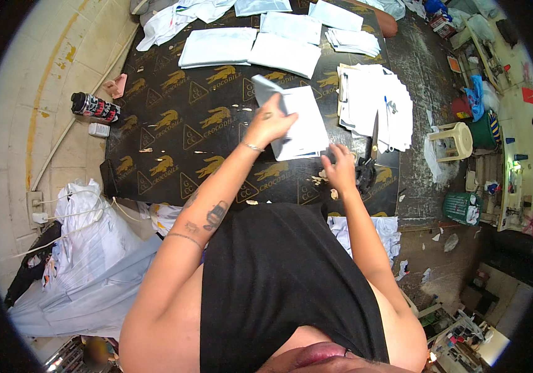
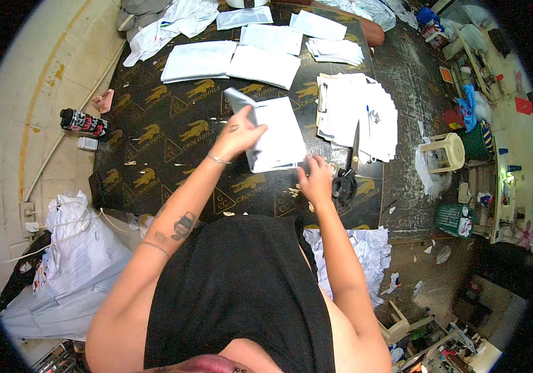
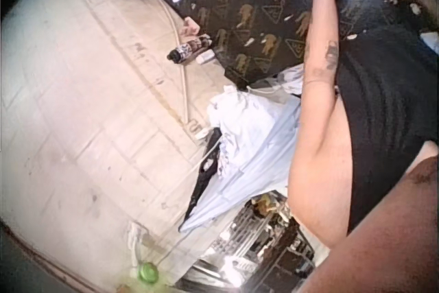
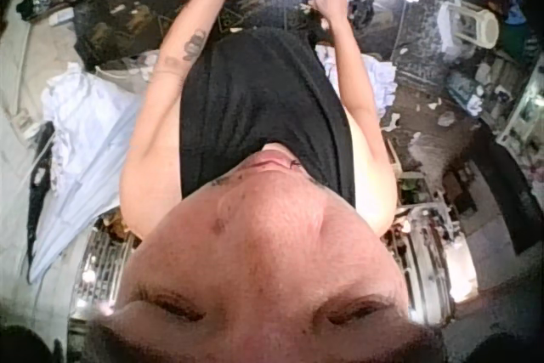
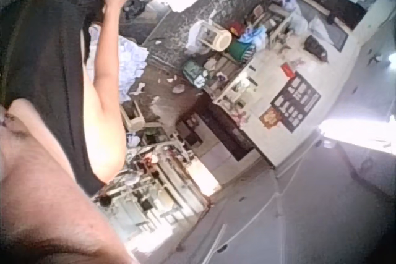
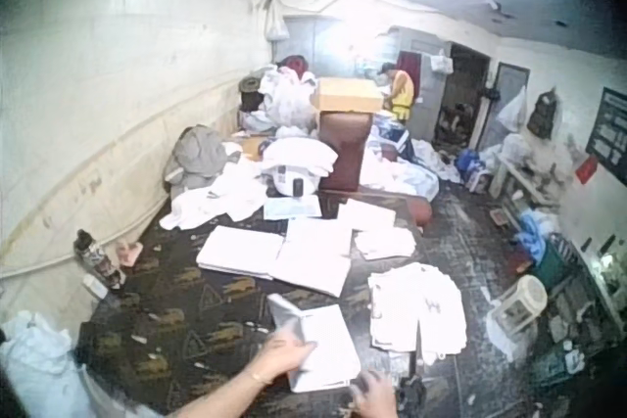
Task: The person walks to a table and begins cutting white fabric pieces using shears. They fold and trim the fabric repeatedly, stacking the cut pieces on the table.
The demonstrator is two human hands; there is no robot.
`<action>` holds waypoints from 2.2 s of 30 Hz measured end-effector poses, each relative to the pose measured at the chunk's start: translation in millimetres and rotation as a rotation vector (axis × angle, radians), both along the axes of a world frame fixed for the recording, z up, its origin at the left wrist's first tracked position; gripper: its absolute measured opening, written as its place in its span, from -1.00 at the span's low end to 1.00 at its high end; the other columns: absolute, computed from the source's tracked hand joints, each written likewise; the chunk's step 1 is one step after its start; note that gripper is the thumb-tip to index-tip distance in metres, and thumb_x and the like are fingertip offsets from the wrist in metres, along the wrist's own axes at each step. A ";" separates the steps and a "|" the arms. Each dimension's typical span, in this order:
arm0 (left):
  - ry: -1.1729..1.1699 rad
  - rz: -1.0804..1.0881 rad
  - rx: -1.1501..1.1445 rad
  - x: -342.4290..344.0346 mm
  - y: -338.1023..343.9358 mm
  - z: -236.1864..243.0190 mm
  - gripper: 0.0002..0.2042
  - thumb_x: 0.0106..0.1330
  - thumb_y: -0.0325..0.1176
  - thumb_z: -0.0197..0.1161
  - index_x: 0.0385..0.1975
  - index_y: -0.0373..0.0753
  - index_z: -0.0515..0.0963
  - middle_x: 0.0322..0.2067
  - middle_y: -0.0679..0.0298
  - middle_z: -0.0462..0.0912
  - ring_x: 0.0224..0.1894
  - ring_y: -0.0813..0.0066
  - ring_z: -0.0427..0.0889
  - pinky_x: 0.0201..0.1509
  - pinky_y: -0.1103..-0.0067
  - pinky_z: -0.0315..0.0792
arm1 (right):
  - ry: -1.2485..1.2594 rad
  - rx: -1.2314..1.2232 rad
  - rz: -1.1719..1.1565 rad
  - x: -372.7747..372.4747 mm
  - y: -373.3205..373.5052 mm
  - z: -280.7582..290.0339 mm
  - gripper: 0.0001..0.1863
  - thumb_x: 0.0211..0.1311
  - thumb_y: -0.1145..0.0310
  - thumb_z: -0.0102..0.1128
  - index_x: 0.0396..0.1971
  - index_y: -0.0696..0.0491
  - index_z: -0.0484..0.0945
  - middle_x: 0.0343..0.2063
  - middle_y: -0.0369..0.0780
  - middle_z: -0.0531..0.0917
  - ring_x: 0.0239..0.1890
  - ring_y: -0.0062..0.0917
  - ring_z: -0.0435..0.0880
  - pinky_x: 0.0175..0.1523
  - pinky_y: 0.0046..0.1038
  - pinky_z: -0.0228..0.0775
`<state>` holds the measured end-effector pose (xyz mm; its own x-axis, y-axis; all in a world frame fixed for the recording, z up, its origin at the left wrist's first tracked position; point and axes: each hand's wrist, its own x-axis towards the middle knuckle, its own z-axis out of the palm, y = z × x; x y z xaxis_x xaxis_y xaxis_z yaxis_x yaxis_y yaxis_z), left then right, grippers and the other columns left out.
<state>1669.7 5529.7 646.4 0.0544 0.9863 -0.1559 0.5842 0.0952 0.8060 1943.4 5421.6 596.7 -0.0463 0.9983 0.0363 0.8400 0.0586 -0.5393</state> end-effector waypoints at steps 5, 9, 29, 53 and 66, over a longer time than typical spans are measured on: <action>0.203 -0.098 0.253 17.4 78.2 -38.3 -0.46 0.24 -0.16 0.41 0.16 -0.35 0.59 -0.02 -0.07 0.71 0.12 -0.04 0.68 0.28 0.25 0.53 | 0.005 -0.422 -0.305 5.8 -5.0 9.4 -0.31 0.41 -0.26 0.18 0.03 0.17 0.68 -0.15 0.12 0.80 0.00 0.05 0.78 0.15 -0.06 0.56; 0.444 -0.034 0.069 3.4 83.2 -89.2 -0.50 0.22 -0.17 0.37 0.11 -0.31 0.57 0.21 -0.16 0.52 0.30 -0.17 0.47 0.38 0.06 0.38 | -0.044 -0.503 -0.294 -41.9 28.3 -12.2 -0.32 0.32 -0.23 0.30 -0.06 0.20 0.64 -0.17 0.15 0.77 0.00 0.09 0.75 0.14 -0.01 0.54; 0.454 0.214 -0.011 -312.2 249.3 -20.8 -0.38 0.25 -0.31 0.23 0.39 -0.15 0.41 0.28 -0.20 0.53 0.30 -0.19 0.53 0.42 0.13 0.37 | 0.354 0.328 0.024 -250.3 387.6 5.7 -0.53 0.25 0.37 0.36 0.17 0.14 0.58 0.02 0.12 0.70 0.03 -0.10 0.69 0.19 -0.18 0.51; 0.129 -0.480 0.741 -66.1 389.6 -56.6 -0.72 0.41 -0.32 0.25 0.06 -0.18 0.65 0.13 0.06 0.61 0.04 0.07 0.60 0.06 0.25 0.56 | -0.276 0.356 -0.132 2.9 456.7 -8.5 -0.71 0.27 0.55 0.26 -0.02 0.06 0.73 -0.05 -0.03 0.76 0.02 -0.10 0.74 0.14 -0.21 0.55; -0.008 -0.350 0.546 -35.8 209.8 -6.3 -0.64 0.46 -0.45 0.23 0.22 -0.31 0.59 0.11 0.03 0.63 0.21 0.05 0.58 0.33 0.28 0.46 | -0.347 0.184 0.355 64.2 464.0 24.5 -0.74 0.35 0.41 0.20 0.01 0.04 0.55 -0.16 -0.04 0.66 -0.02 -0.01 0.68 0.07 -0.06 0.53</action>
<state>1633.9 5739.4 640.1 0.3863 0.8470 0.3651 0.4998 -0.5249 0.6889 2007.6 5885.5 621.2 -0.4212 0.8974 0.1314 0.8785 0.4397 -0.1870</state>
